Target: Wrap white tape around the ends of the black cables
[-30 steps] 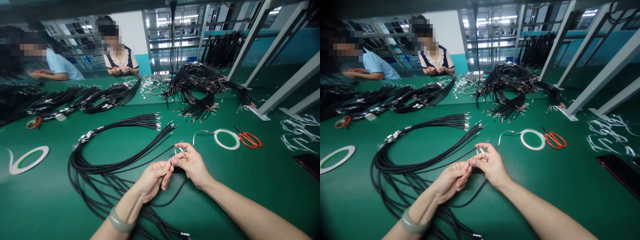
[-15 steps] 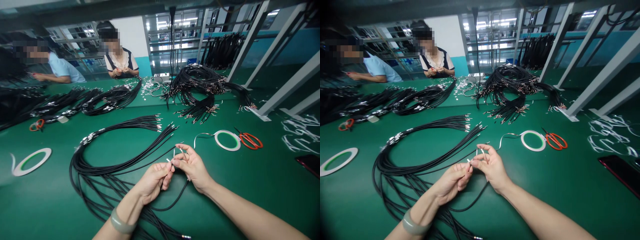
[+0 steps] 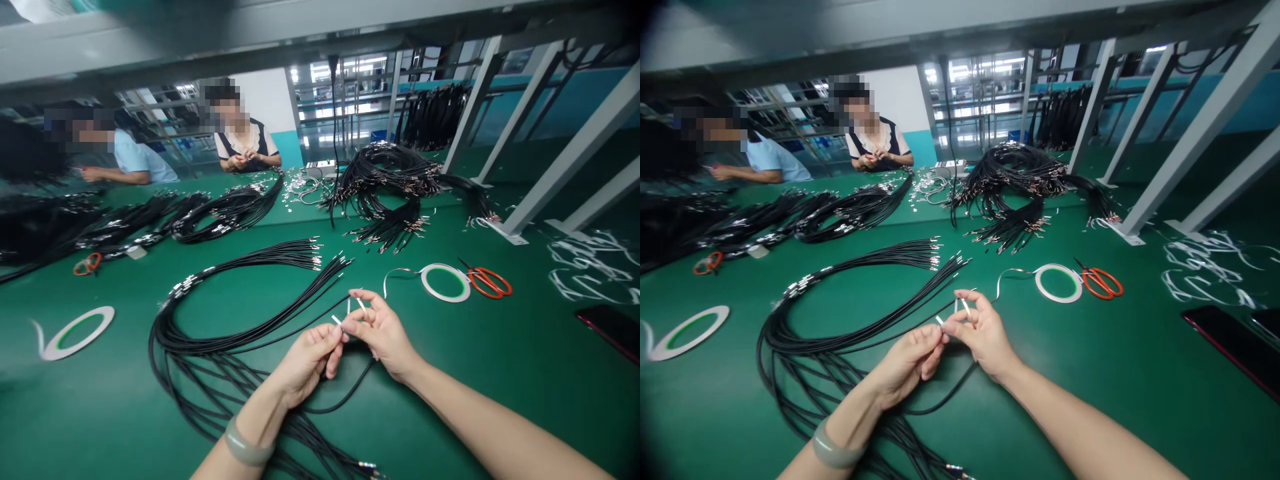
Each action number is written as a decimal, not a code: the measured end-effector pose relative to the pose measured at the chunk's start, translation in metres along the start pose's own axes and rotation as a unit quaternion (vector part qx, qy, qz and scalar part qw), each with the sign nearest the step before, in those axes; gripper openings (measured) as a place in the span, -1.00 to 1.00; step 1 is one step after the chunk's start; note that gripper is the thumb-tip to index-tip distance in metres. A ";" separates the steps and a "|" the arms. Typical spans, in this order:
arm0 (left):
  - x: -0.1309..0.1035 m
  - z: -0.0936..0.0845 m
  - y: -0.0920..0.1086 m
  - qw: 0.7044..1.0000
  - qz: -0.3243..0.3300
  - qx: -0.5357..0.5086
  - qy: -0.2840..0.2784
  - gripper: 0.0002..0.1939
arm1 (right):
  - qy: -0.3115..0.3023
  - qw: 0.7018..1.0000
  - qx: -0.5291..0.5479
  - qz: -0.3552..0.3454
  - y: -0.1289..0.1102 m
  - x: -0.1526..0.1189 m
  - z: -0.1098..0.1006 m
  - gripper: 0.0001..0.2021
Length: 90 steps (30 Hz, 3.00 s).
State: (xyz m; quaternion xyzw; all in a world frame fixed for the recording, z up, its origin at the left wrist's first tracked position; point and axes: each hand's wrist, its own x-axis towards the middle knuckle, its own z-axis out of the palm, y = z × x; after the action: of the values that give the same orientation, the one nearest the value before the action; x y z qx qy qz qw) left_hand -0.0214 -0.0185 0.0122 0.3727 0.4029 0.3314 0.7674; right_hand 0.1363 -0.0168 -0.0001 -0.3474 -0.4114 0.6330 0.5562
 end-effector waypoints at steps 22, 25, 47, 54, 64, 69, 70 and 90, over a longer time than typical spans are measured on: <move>-0.028 0.027 0.018 0.811 0.209 0.547 0.021 -0.79 | 0.164 0.956 -0.214 -0.120 -0.015 0.008 -0.047 -0.64; 0.017 0.017 0.014 0.708 0.236 0.646 0.159 -0.79 | 0.151 0.950 -0.254 -0.098 -0.007 0.006 -0.046 -0.62; 0.024 0.017 0.016 0.891 0.158 0.408 0.124 -0.69 | 0.151 0.987 -0.042 -0.038 -0.015 0.000 -0.019 -0.56; 0.020 0.020 0.017 0.897 0.155 0.398 0.116 -0.70 | 0.159 0.985 -0.030 -0.053 -0.011 0.002 -0.013 -0.53; 0.011 0.027 0.018 0.900 0.178 0.384 0.108 -0.70 | 0.094 0.993 -0.065 -0.026 -0.008 0.001 -0.011 -0.44; 0.008 0.028 0.011 0.917 0.211 0.292 0.172 -0.77 | 0.041 0.996 -0.081 -0.017 -0.022 -0.008 -0.008 -0.55; 0.008 0.030 0.009 0.920 0.218 0.270 0.180 -0.77 | 0.035 0.996 -0.078 -0.009 -0.023 -0.011 -0.007 -0.58; 0.007 0.034 0.001 0.971 0.175 0.149 0.064 -0.64 | -0.017 0.965 -0.260 0.002 -0.013 -0.018 -0.006 -0.54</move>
State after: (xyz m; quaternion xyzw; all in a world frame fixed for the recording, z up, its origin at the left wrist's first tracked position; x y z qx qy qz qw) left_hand 0.0113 -0.0233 0.0240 0.5255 0.4241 0.4201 0.6062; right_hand 0.1493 -0.0331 0.0085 -0.4698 -0.5710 0.5109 0.4384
